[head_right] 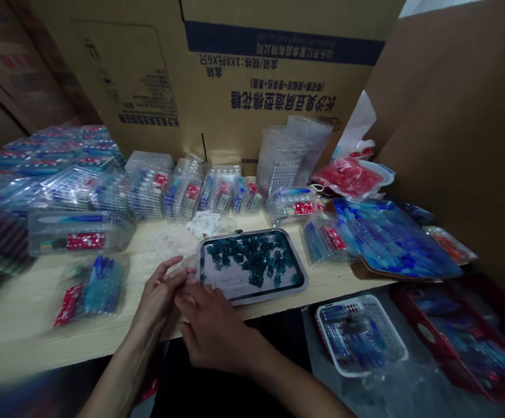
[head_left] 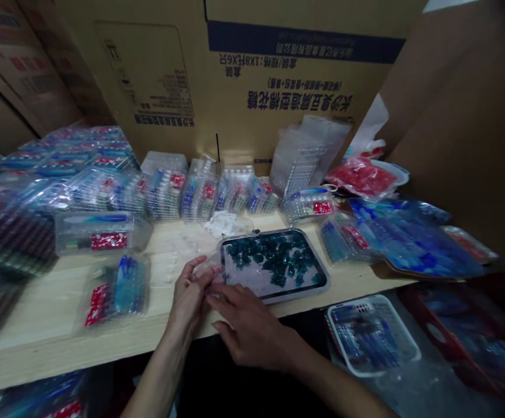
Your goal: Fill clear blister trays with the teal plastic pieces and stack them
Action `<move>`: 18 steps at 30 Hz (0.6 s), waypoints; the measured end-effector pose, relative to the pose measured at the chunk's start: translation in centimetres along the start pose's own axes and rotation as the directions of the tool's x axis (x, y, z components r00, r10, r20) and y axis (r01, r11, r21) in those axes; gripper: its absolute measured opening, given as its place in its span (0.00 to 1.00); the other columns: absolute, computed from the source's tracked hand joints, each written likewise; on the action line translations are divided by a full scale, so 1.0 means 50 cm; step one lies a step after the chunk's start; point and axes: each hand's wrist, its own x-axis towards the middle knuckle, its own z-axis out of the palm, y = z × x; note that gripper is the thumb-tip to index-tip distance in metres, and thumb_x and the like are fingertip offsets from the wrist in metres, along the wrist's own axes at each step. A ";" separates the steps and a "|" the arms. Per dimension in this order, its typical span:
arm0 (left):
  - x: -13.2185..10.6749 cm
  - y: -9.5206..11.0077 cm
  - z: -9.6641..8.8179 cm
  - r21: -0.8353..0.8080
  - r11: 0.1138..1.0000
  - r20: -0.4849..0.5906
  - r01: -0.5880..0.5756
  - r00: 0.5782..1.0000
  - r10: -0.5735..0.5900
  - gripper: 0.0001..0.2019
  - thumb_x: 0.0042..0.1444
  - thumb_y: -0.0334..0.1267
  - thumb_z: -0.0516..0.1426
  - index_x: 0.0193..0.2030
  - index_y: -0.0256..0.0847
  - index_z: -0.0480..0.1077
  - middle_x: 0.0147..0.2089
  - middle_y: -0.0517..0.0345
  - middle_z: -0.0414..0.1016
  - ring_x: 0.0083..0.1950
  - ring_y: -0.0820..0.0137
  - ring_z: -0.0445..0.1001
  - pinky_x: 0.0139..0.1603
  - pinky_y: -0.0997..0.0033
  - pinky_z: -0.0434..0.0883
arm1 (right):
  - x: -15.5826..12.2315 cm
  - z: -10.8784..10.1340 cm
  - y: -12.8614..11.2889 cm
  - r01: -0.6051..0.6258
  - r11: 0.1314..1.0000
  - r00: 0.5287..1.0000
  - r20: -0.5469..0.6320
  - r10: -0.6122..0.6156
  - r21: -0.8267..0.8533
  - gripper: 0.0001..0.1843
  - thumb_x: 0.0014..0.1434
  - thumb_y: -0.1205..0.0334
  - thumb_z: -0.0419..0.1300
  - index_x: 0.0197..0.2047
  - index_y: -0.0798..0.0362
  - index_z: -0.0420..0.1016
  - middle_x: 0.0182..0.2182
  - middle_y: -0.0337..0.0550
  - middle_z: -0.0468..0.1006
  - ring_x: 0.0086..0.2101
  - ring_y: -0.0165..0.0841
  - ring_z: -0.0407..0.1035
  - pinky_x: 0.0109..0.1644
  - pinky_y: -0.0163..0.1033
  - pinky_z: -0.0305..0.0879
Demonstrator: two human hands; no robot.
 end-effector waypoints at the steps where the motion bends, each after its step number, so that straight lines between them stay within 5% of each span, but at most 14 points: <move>1: 0.012 -0.003 -0.006 0.054 0.999 0.024 -0.006 1.000 0.004 0.36 0.36 0.40 0.70 0.55 0.38 0.66 0.36 0.54 0.79 0.28 0.71 0.75 0.29 0.74 0.69 | 0.004 -0.013 0.024 -0.016 0.999 1.000 0.002 0.016 0.030 0.27 0.59 0.70 0.53 0.62 0.52 0.65 0.54 0.51 0.72 0.51 0.40 0.66 0.55 0.46 0.65; 3: 0.035 -0.005 -0.014 0.179 0.983 0.117 -0.029 0.993 0.008 0.32 0.38 0.41 0.70 0.52 0.36 0.69 0.34 0.57 0.77 0.26 0.73 0.73 0.27 0.75 0.67 | 0.010 -0.037 0.090 -0.204 0.979 0.979 -0.037 0.203 -0.030 0.25 0.59 0.73 0.50 0.60 0.54 0.68 0.49 0.52 0.74 0.49 0.39 0.67 0.55 0.45 0.64; 5: 0.056 -0.006 -0.012 0.300 0.949 0.225 -0.093 0.974 0.025 0.28 0.42 0.42 0.68 0.51 0.36 0.71 0.33 0.60 0.73 0.25 0.73 0.71 0.27 0.74 0.67 | 0.015 -0.050 0.160 -0.498 0.843 0.867 -0.078 0.493 -0.205 0.26 0.58 0.73 0.51 0.60 0.59 0.67 0.49 0.58 0.72 0.49 0.44 0.67 0.54 0.49 0.64; 7: 0.076 -0.008 0.003 0.474 0.852 0.293 -0.224 0.952 0.087 0.23 0.47 0.39 0.64 0.51 0.37 0.72 0.33 0.61 0.71 0.27 0.72 0.71 0.31 0.70 0.69 | 0.018 -0.050 0.213 -0.615 0.718 0.772 -0.065 0.632 -0.325 0.26 0.58 0.71 0.53 0.60 0.60 0.65 0.51 0.61 0.70 0.48 0.47 0.67 0.50 0.51 0.64; 10: 0.098 -0.016 0.037 0.784 0.431 0.351 -0.446 0.892 0.285 0.20 0.49 0.31 0.61 0.52 0.38 0.73 0.41 0.52 0.72 0.39 0.64 0.73 0.43 0.62 0.71 | 0.013 -0.042 0.247 -0.611 0.704 0.759 -0.015 0.651 -0.362 0.20 0.59 0.69 0.53 0.55 0.55 0.68 0.50 0.56 0.70 0.48 0.46 0.67 0.50 0.48 0.63; 13: 0.106 -0.021 0.074 0.882 -0.016 0.427 -0.471 0.785 0.448 0.19 0.53 0.30 0.59 0.53 0.39 0.74 0.54 0.43 0.68 0.54 0.54 0.68 0.54 0.55 0.66 | 0.002 -0.047 0.253 -0.596 0.729 0.768 0.027 0.640 -0.335 0.14 0.62 0.66 0.51 0.49 0.51 0.72 0.46 0.51 0.72 0.47 0.43 0.68 0.50 0.46 0.62; 15: 0.112 -0.019 0.104 0.870 -0.147 0.479 -0.470 0.741 0.470 0.15 0.58 0.33 0.56 0.52 0.40 0.75 0.54 0.43 0.69 0.55 0.54 0.66 0.54 0.55 0.65 | 0.007 -0.059 0.261 -0.598 0.728 0.764 0.039 0.645 -0.336 0.14 0.63 0.61 0.50 0.47 0.49 0.74 0.45 0.51 0.73 0.47 0.44 0.68 0.49 0.47 0.61; 18: 0.133 -0.009 0.155 0.829 -0.232 0.557 -0.509 0.718 0.417 0.14 0.64 0.36 0.50 0.49 0.42 0.76 0.46 0.46 0.72 0.50 0.56 0.68 0.51 0.58 0.65 | 0.051 -0.077 0.286 -0.614 0.722 0.766 -0.023 0.642 -0.319 0.18 0.66 0.58 0.47 0.49 0.47 0.76 0.49 0.52 0.72 0.51 0.46 0.66 0.51 0.50 0.59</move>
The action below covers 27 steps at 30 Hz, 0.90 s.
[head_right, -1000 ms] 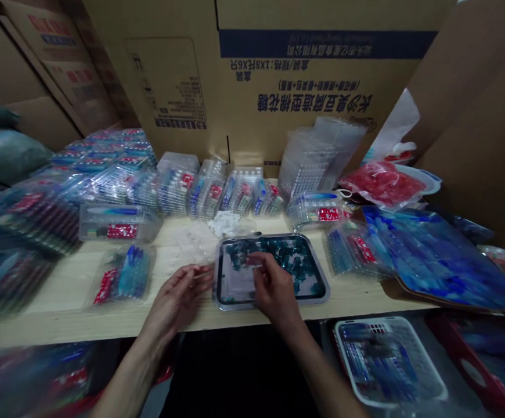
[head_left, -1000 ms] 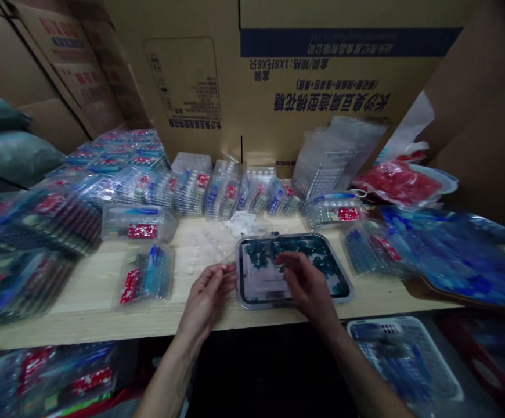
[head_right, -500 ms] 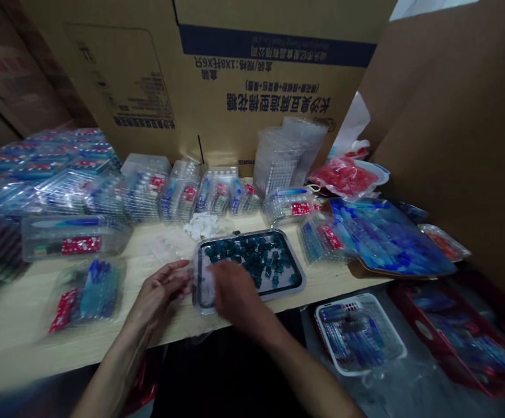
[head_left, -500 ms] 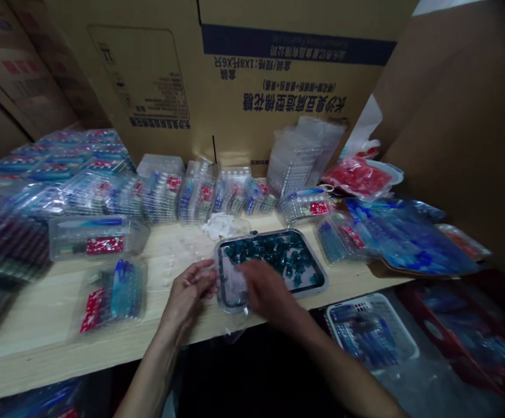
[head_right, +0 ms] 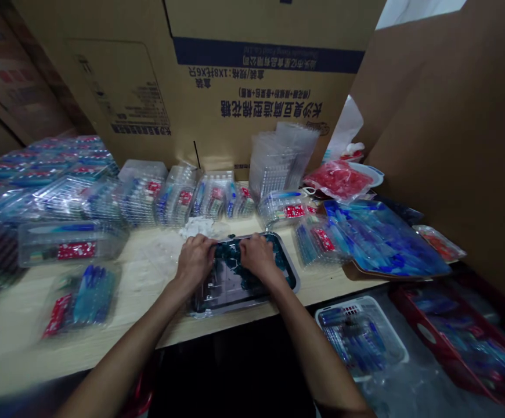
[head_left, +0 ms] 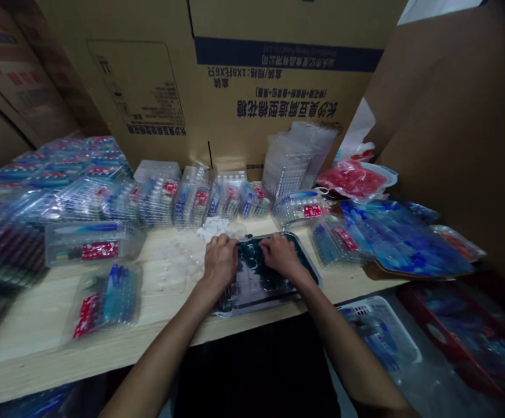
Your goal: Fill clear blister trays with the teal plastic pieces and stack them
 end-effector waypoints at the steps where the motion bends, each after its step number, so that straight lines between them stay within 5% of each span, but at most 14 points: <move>1: 0.018 0.007 0.003 0.017 1.000 0.019 -0.024 1.000 0.024 0.15 0.65 0.36 0.49 0.48 0.42 0.76 0.46 0.46 0.72 0.50 0.56 0.67 0.51 0.57 0.65 | 0.024 -0.004 -0.007 -0.011 1.000 1.000 -0.024 0.012 0.018 0.19 0.66 0.59 0.46 0.51 0.48 0.75 0.51 0.53 0.72 0.53 0.46 0.64 0.53 0.51 0.58; 7: 0.075 0.010 0.024 0.052 0.994 0.146 -0.094 0.986 0.086 0.15 0.60 0.28 0.49 0.45 0.38 0.75 0.50 0.40 0.71 0.55 0.52 0.65 0.50 0.55 0.65 | 0.150 0.004 -0.068 -0.052 0.994 0.997 0.068 0.046 0.094 0.18 0.56 0.57 0.60 0.46 0.60 0.78 0.52 0.62 0.74 0.56 0.50 0.63 0.60 0.55 0.52; 13: 0.088 -0.016 0.043 0.076 0.991 0.127 -0.113 0.987 0.103 0.18 0.62 0.31 0.46 0.51 0.38 0.74 0.53 0.41 0.72 0.57 0.50 0.65 0.51 0.53 0.67 | 0.191 -0.002 -0.051 -0.131 0.961 0.988 0.113 0.106 0.243 0.10 0.54 0.61 0.61 0.36 0.60 0.78 0.41 0.50 0.81 0.49 0.41 0.73 0.52 0.45 0.60; 16: 0.098 -0.015 0.051 -0.036 0.996 0.038 -0.082 0.996 0.083 0.17 0.61 0.33 0.47 0.49 0.40 0.75 0.54 0.43 0.73 0.58 0.50 0.66 0.55 0.51 0.66 | 0.181 -0.017 -0.033 -0.144 0.938 0.989 0.055 0.134 0.314 0.08 0.52 0.65 0.62 0.36 0.58 0.77 0.39 0.46 0.82 0.46 0.40 0.74 0.50 0.41 0.62; 18: 0.097 -0.005 0.049 -0.273 0.962 -0.088 -0.023 0.996 -0.001 0.16 0.60 0.37 0.50 0.48 0.39 0.75 0.55 0.43 0.74 0.58 0.52 0.68 0.58 0.52 0.65 | 0.155 -0.024 -0.031 -0.124 0.928 0.991 -0.007 0.135 0.353 0.12 0.52 0.67 0.61 0.41 0.54 0.77 0.41 0.46 0.82 0.46 0.39 0.74 0.49 0.40 0.63; 20: 0.085 0.011 0.040 -0.627 0.777 -0.084 0.066 0.985 -0.151 0.17 0.58 0.43 0.54 0.50 0.38 0.75 0.51 0.44 0.77 0.52 0.55 0.73 0.54 0.56 0.69 | 0.115 -0.022 -0.037 -0.053 0.906 0.992 -0.085 0.098 0.419 0.14 0.56 0.67 0.57 0.47 0.51 0.74 0.42 0.43 0.81 0.44 0.35 0.73 0.49 0.37 0.64; 22: 0.063 0.031 0.026 -0.887 0.427 0.080 0.177 0.968 -0.236 0.22 0.53 0.49 0.59 0.49 0.37 0.75 0.42 0.48 0.80 0.42 0.60 0.77 0.46 0.62 0.73 | 0.067 -0.013 -0.046 0.049 0.845 0.984 -0.171 0.051 0.533 0.14 0.59 0.67 0.54 0.48 0.50 0.71 0.39 0.40 0.80 0.40 0.31 0.73 0.44 0.34 0.65; 24: 0.036 0.051 0.012 -0.960 0.116 0.218 0.254 0.942 -0.254 0.23 0.45 0.50 0.65 0.45 0.36 0.76 0.34 0.53 0.80 0.35 0.65 0.76 0.39 0.67 0.74 | 0.021 0.000 -0.051 0.124 0.760 0.966 -0.252 0.054 0.638 0.12 0.58 0.68 0.55 0.45 0.52 0.70 0.35 0.40 0.79 0.36 0.32 0.73 0.41 0.34 0.67; 27: -0.002 0.071 -0.007 -0.947 -0.130 0.319 0.292 0.901 -0.294 0.21 0.38 0.42 0.70 0.40 0.35 0.78 0.32 0.56 0.80 0.31 0.71 0.76 0.36 0.72 0.74 | -0.023 0.020 -0.052 0.179 0.652 0.943 -0.317 0.100 0.737 0.08 0.57 0.68 0.55 0.41 0.52 0.70 0.34 0.42 0.78 0.36 0.33 0.73 0.42 0.37 0.67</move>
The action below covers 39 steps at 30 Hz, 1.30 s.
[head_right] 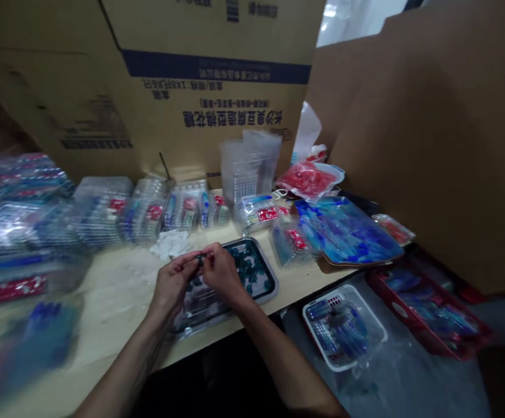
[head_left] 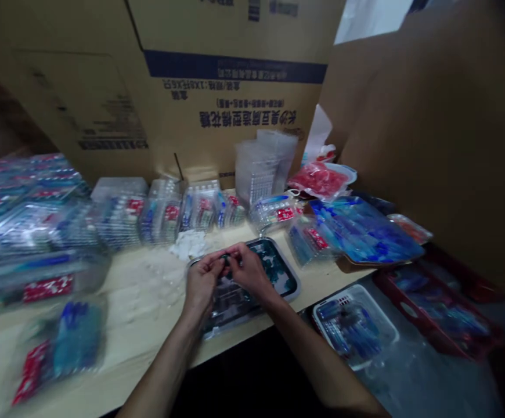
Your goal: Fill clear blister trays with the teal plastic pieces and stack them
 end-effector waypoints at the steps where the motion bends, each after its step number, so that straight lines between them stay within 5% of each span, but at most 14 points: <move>1: -0.012 0.001 -0.001 -0.064 0.997 -0.004 0.046 0.999 -0.047 0.20 0.37 0.39 0.71 0.39 0.35 0.78 0.34 0.56 0.80 0.31 0.72 0.76 0.37 0.73 0.74 | -0.009 0.002 0.003 -0.005 0.998 1.000 -0.010 0.006 0.061 0.07 0.57 0.66 0.55 0.40 0.52 0.70 0.34 0.42 0.78 0.36 0.33 0.73 0.43 0.38 0.68; 4: -0.038 0.001 -0.009 -0.229 0.961 -0.036 0.156 0.985 -0.168 0.14 0.39 0.30 0.70 0.36 0.35 0.78 0.35 0.55 0.80 0.32 0.74 0.77 0.39 0.77 0.76 | -0.022 0.015 0.009 -0.053 0.961 0.999 0.017 0.050 0.270 0.06 0.58 0.60 0.55 0.38 0.52 0.70 0.32 0.41 0.77 0.34 0.33 0.72 0.41 0.39 0.69; 10: -0.061 0.006 -0.038 -0.313 0.930 -0.078 0.195 0.970 -0.229 0.06 0.48 0.25 0.66 0.34 0.34 0.76 0.32 0.57 0.78 0.29 0.78 0.76 0.37 0.81 0.76 | -0.043 0.039 -0.016 -0.166 0.822 0.986 0.101 0.132 0.546 0.10 0.51 0.56 0.61 0.35 0.51 0.68 0.30 0.37 0.73 0.32 0.31 0.68 0.37 0.37 0.66; 16: -0.080 0.009 -0.068 -0.344 0.907 -0.041 0.241 0.962 -0.271 0.10 0.45 0.26 0.68 0.36 0.33 0.75 0.30 0.58 0.77 0.27 0.78 0.76 0.31 0.84 0.75 | -0.063 0.038 -0.044 -0.249 0.738 0.967 0.209 0.148 0.628 0.13 0.47 0.56 0.63 0.33 0.50 0.66 0.28 0.34 0.69 0.30 0.29 0.65 0.37 0.35 0.63; 23: -0.103 -0.003 -0.092 -0.175 0.978 -0.063 0.113 0.990 -0.126 0.20 0.37 0.42 0.73 0.35 0.33 0.76 0.30 0.59 0.76 0.28 0.76 0.75 0.33 0.78 0.74 | -0.080 0.047 -0.039 -0.211 0.845 0.963 0.254 0.092 0.491 0.09 0.52 0.56 0.59 0.32 0.49 0.63 0.26 0.34 0.67 0.28 0.30 0.64 0.33 0.35 0.62; 28: -0.129 -0.028 -0.103 0.012 1.000 -0.112 -0.023 0.993 0.024 0.16 0.47 0.46 0.68 0.37 0.37 0.76 0.30 0.61 0.75 0.30 0.75 0.73 0.35 0.77 0.70 | -0.105 0.054 -0.031 -0.062 0.980 0.979 0.202 0.023 0.188 0.07 0.54 0.58 0.58 0.36 0.50 0.67 0.30 0.38 0.74 0.32 0.33 0.69 0.38 0.39 0.66; 34: -0.159 -0.034 -0.117 0.124 0.990 -0.016 -0.071 0.997 0.074 0.14 0.54 0.48 0.63 0.37 0.38 0.73 0.29 0.60 0.74 0.30 0.73 0.70 0.34 0.76 0.67 | -0.125 0.046 -0.033 -0.044 0.979 0.951 0.309 -0.019 0.198 0.04 0.59 0.60 0.54 0.34 0.50 0.64 0.28 0.38 0.74 0.30 0.32 0.70 0.35 0.36 0.64; 39: -0.200 -0.038 -0.125 0.325 0.940 0.018 -0.107 0.994 0.107 0.10 0.59 0.46 0.58 0.36 0.40 0.72 0.31 0.58 0.72 0.32 0.71 0.69 0.35 0.74 0.66 | -0.178 0.033 -0.050 0.210 0.959 0.939 0.313 -0.143 -0.191 0.05 0.59 0.68 0.51 0.39 0.52 0.66 0.34 0.44 0.74 0.36 0.37 0.68 0.42 0.42 0.60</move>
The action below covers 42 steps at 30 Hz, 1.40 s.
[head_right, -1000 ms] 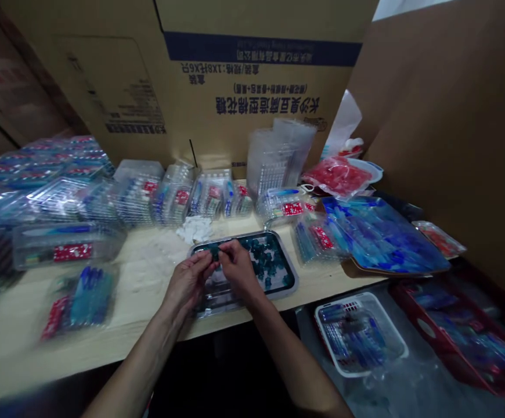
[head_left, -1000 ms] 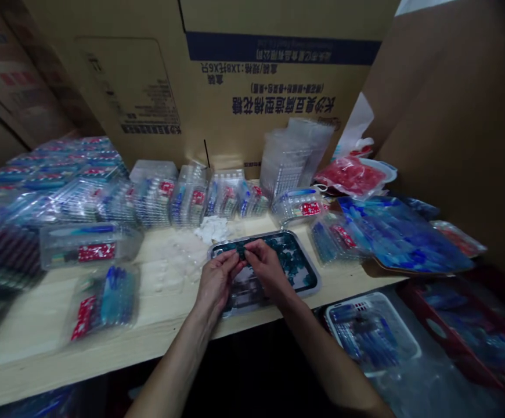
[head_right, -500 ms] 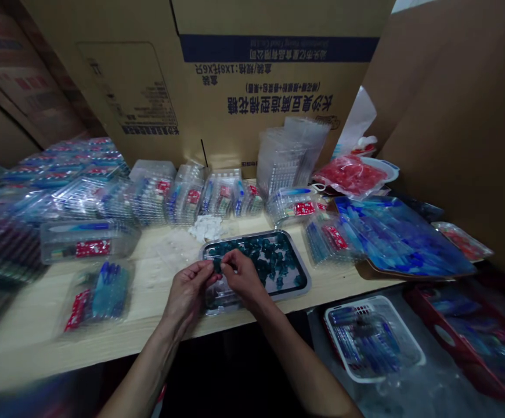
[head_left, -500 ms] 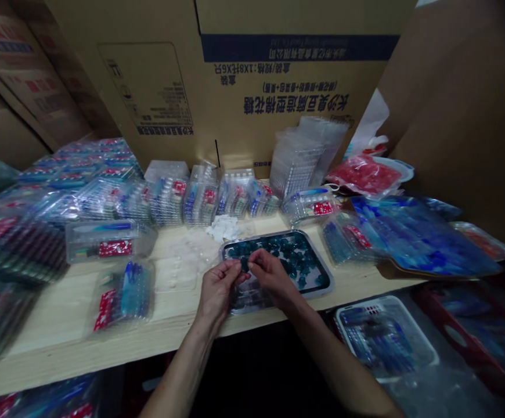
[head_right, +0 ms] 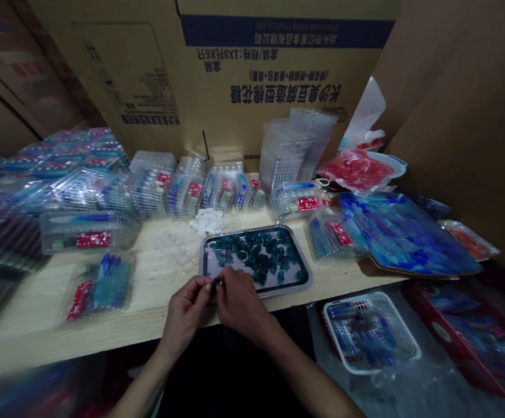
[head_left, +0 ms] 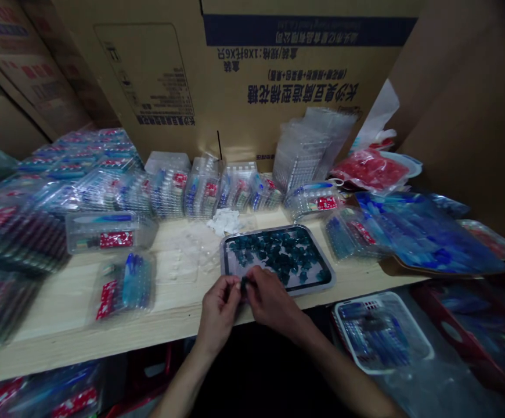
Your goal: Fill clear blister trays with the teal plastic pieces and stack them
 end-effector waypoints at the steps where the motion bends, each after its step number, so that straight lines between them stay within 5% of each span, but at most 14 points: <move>1: -0.011 -0.001 0.001 0.094 0.995 -0.008 -0.044 0.999 0.045 0.09 0.60 0.44 0.57 0.36 0.41 0.73 0.33 0.57 0.72 0.34 0.69 0.69 0.36 0.73 0.66 | -0.012 0.004 -0.003 0.009 0.997 1.000 0.009 -0.009 -0.082 0.05 0.59 0.69 0.51 0.38 0.53 0.66 0.34 0.44 0.74 0.36 0.37 0.67 0.43 0.42 0.59; 4: -0.038 -0.007 0.008 0.266 0.955 -0.006 -0.133 0.990 0.140 0.06 0.59 0.40 0.56 0.35 0.42 0.73 0.35 0.55 0.71 0.36 0.67 0.70 0.38 0.72 0.65 | -0.035 0.022 -0.004 -0.011 0.972 1.000 0.005 0.012 -0.233 0.06 0.57 0.72 0.50 0.35 0.53 0.65 0.31 0.44 0.73 0.34 0.37 0.65 0.41 0.41 0.57; 7: -0.045 -0.011 0.010 0.262 0.957 0.021 -0.121 0.993 0.119 0.06 0.60 0.40 0.56 0.35 0.42 0.72 0.34 0.56 0.70 0.34 0.68 0.68 0.36 0.72 0.65 | -0.036 0.034 0.001 -0.033 0.959 0.997 -0.072 0.013 -0.282 0.07 0.56 0.74 0.49 0.35 0.53 0.64 0.30 0.44 0.71 0.34 0.37 0.64 0.40 0.41 0.56; 10: -0.033 -0.003 0.003 0.158 0.986 0.066 -0.044 0.997 0.034 0.09 0.61 0.44 0.56 0.36 0.40 0.71 0.33 0.58 0.69 0.33 0.71 0.67 0.34 0.74 0.64 | -0.028 0.025 0.002 0.024 0.955 0.989 -0.135 -0.067 -0.297 0.07 0.59 0.74 0.48 0.35 0.53 0.64 0.31 0.45 0.70 0.35 0.38 0.62 0.41 0.42 0.55; 15: -0.005 0.020 -0.014 -0.111 0.980 0.076 0.167 0.984 -0.160 0.19 0.55 0.49 0.62 0.47 0.39 0.73 0.36 0.57 0.75 0.34 0.72 0.71 0.37 0.74 0.69 | -0.022 -0.003 -0.009 0.222 0.900 0.971 0.000 -0.239 -0.375 0.08 0.60 0.75 0.48 0.36 0.54 0.64 0.33 0.47 0.70 0.36 0.40 0.60 0.41 0.44 0.55; 19: 0.004 0.007 -0.027 -0.133 0.954 0.103 0.270 0.961 -0.258 0.16 0.46 0.45 0.68 0.38 0.36 0.78 0.31 0.56 0.77 0.31 0.74 0.72 0.36 0.76 0.69 | -0.020 -0.005 0.000 0.210 0.947 0.978 0.042 -0.206 -0.245 0.07 0.60 0.73 0.49 0.36 0.53 0.63 0.34 0.46 0.70 0.37 0.39 0.62 0.42 0.43 0.59; 22: 0.022 -0.015 -0.048 -0.136 0.954 0.019 0.267 0.964 -0.267 0.16 0.45 0.43 0.67 0.39 0.36 0.78 0.27 0.58 0.77 0.29 0.73 0.73 0.34 0.76 0.68 | -0.009 -0.005 0.022 0.053 0.995 0.999 -0.008 -0.054 -0.082 0.06 0.62 0.69 0.50 0.43 0.53 0.64 0.39 0.48 0.72 0.40 0.37 0.67 0.44 0.40 0.62; 26: 0.094 -0.024 -0.070 0.114 0.993 -0.093 -0.010 0.995 0.021 0.12 0.50 0.40 0.63 0.41 0.39 0.79 0.33 0.56 0.79 0.33 0.70 0.75 0.37 0.72 0.71 | 0.016 -0.004 0.041 -0.231 0.952 0.973 -0.030 0.229 -0.202 0.14 0.63 0.68 0.49 0.53 0.56 0.62 0.45 0.52 0.74 0.44 0.40 0.70 0.47 0.43 0.63; 30: 0.189 -0.023 -0.051 0.454 0.806 0.081 -0.379 0.919 0.386 0.11 0.56 0.33 0.58 0.43 0.42 0.79 0.41 0.53 0.80 0.43 0.66 0.77 0.46 0.68 0.72 | 0.031 0.011 0.030 -0.295 0.901 0.944 0.051 0.327 -0.319 0.16 0.64 0.67 0.49 0.56 0.56 0.61 0.45 0.53 0.74 0.42 0.41 0.72 0.43 0.42 0.63; 36: 0.248 -0.067 -0.019 0.591 0.559 0.397 -0.582 0.813 0.426 0.10 0.58 0.29 0.56 0.38 0.41 0.79 0.35 0.54 0.80 0.36 0.67 0.77 0.39 0.69 0.74 | 0.035 0.031 0.021 -0.287 0.896 0.944 0.059 0.325 -0.340 0.16 0.59 0.70 0.54 0.51 0.55 0.63 0.47 0.52 0.71 0.42 0.39 0.72 0.41 0.40 0.64; 42: 0.221 -0.095 -0.036 0.593 0.471 0.452 -0.653 0.754 0.476 0.14 0.62 0.30 0.52 0.43 0.43 0.79 0.41 0.53 0.80 0.41 0.69 0.78 0.42 0.69 0.75 | 0.055 0.004 0.047 -0.245 0.872 0.965 -0.017 0.263 -0.423 0.15 0.60 0.73 0.51 0.49 0.54 0.65 0.46 0.51 0.71 0.44 0.38 0.68 0.46 0.40 0.62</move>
